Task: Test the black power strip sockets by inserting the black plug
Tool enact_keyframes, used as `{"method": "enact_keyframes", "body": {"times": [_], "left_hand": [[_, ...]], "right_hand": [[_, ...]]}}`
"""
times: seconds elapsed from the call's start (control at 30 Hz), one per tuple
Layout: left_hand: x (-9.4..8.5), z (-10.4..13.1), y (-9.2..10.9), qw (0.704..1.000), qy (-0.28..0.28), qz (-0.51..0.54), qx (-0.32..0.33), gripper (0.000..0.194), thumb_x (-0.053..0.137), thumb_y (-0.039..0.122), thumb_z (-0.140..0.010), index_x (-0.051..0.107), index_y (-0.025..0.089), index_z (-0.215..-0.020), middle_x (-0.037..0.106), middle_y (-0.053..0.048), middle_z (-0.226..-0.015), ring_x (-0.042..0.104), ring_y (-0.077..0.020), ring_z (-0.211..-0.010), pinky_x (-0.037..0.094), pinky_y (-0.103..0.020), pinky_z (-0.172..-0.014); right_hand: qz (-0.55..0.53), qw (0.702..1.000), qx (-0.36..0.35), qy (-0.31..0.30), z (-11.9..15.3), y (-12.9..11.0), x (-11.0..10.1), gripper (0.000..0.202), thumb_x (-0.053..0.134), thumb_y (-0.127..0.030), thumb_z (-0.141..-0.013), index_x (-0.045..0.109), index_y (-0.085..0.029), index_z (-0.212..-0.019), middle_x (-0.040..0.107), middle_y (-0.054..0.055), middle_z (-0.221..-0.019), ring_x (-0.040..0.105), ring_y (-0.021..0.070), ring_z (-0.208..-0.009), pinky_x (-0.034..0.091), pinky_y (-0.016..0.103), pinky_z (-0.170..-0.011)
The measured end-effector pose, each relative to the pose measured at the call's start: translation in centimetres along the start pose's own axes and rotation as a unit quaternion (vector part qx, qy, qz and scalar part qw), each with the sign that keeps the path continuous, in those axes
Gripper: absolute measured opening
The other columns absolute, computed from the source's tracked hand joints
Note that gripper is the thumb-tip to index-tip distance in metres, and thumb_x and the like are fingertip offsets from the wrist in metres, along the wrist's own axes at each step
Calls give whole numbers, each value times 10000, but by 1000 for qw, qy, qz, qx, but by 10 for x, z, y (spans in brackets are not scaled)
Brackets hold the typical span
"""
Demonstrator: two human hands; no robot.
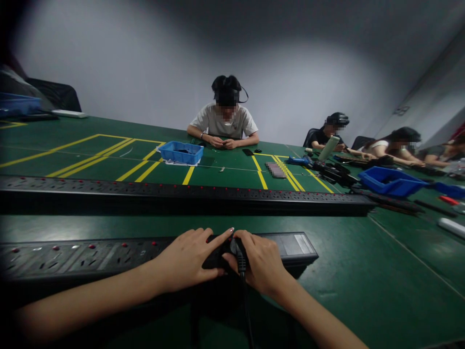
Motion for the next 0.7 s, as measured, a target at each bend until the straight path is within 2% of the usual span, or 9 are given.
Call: {"method": "enact_keyframes", "body": {"times": [0.7], "left_hand": [[2, 0, -1, 1000, 1, 9, 0, 707, 426, 564, -789, 181, 261, -1379, 529, -100, -991, 520, -278, -891, 406, -417, -782]], "right_hand": [[-8, 1000, 10, 8, -1, 0, 2, 232, 436, -349, -856, 437, -183, -1018, 592, 34, -829, 570, 143, -673, 381, 242, -592]]}}
Point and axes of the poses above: each hand's wrist, its own z-axis away from the middle knuckle, its own x-axis out of the palm, y = z × x, the point moved 2 cm from there along -z, towards the middle knuckle
